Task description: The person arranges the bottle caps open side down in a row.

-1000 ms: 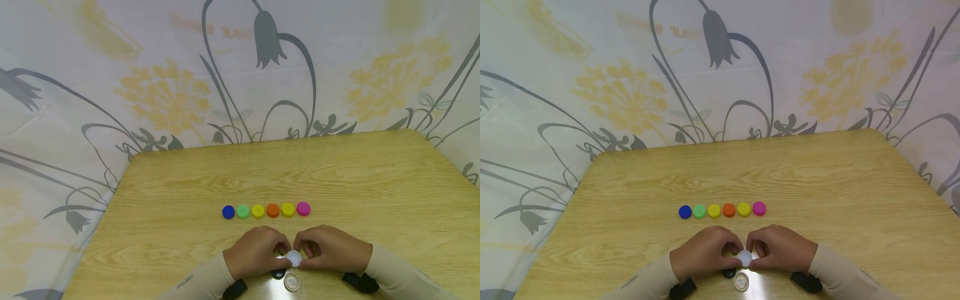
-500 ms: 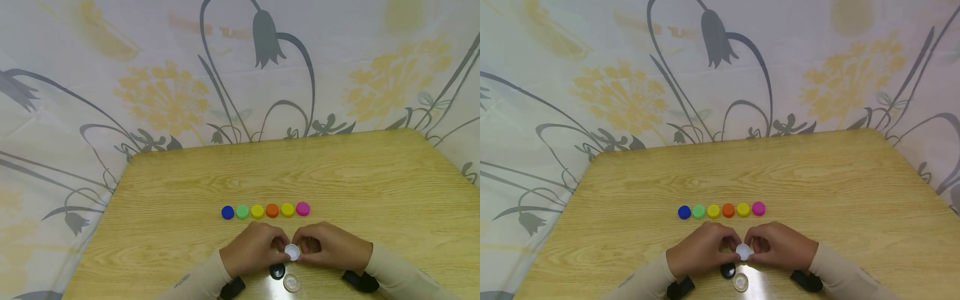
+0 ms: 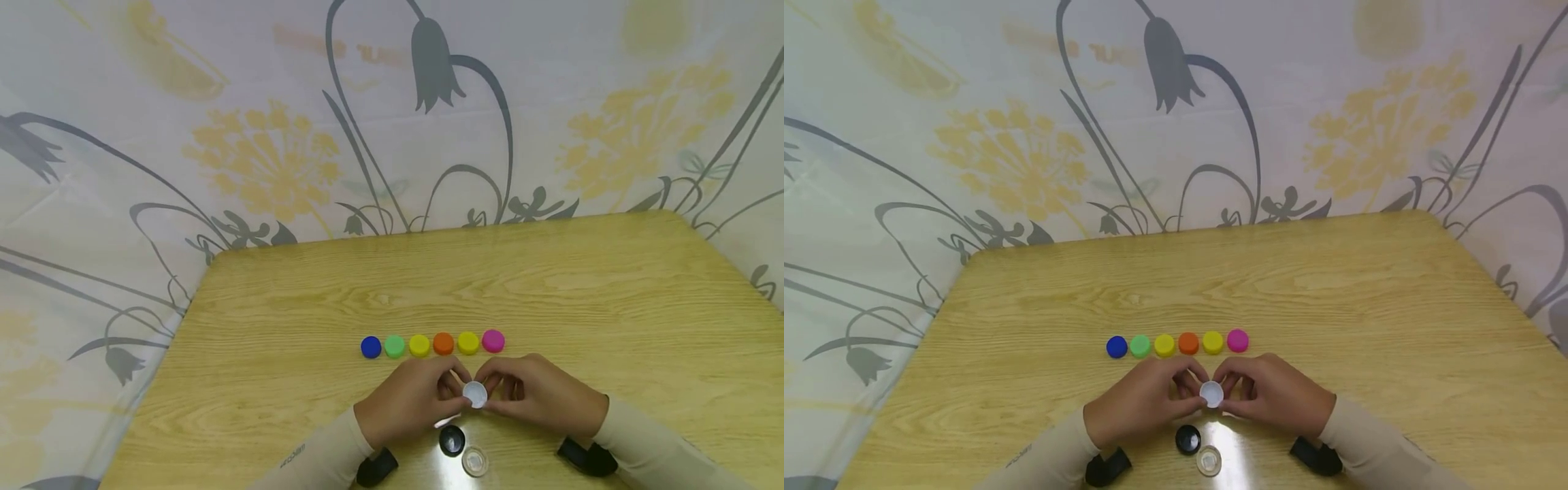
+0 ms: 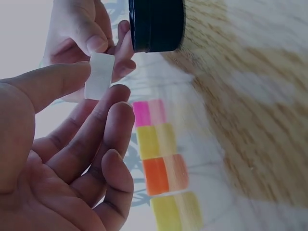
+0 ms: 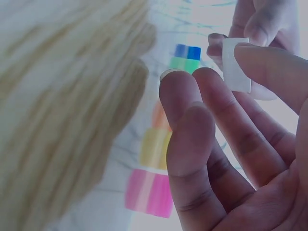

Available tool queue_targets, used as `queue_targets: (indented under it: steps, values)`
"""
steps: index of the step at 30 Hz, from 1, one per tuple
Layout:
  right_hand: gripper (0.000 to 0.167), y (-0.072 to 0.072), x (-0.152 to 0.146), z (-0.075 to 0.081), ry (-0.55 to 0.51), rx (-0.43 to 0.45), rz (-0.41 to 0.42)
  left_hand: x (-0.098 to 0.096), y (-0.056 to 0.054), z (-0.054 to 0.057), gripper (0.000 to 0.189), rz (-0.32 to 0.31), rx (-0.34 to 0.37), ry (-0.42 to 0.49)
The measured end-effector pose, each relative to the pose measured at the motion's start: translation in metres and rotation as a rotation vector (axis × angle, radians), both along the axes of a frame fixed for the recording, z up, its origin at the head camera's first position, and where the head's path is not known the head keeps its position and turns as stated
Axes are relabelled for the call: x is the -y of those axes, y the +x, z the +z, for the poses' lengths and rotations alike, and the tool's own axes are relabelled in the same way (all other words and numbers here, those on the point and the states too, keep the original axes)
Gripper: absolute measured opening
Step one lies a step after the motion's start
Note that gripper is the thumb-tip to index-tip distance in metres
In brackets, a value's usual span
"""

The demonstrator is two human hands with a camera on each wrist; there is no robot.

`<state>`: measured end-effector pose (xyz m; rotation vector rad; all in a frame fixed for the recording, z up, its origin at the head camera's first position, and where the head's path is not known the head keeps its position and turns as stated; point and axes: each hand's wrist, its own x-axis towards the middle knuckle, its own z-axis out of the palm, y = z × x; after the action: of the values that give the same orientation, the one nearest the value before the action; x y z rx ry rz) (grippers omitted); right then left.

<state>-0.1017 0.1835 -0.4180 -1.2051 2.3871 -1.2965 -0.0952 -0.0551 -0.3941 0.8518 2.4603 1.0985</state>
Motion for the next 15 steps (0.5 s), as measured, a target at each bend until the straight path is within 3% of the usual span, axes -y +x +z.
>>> queue_targets:
  steps: [7,15]
  values:
    - [0.023,0.0001,0.0008,0.0013,-0.021,0.038,0.006,-0.0006,-0.0015,0.0019,0.02,0.023,0.04,0.021]
    - [0.023,0.0005,0.0015,-0.0001,-0.061,0.085,0.009,0.0,-0.0017,-0.0014,0.021,0.01,0.0,0.028]
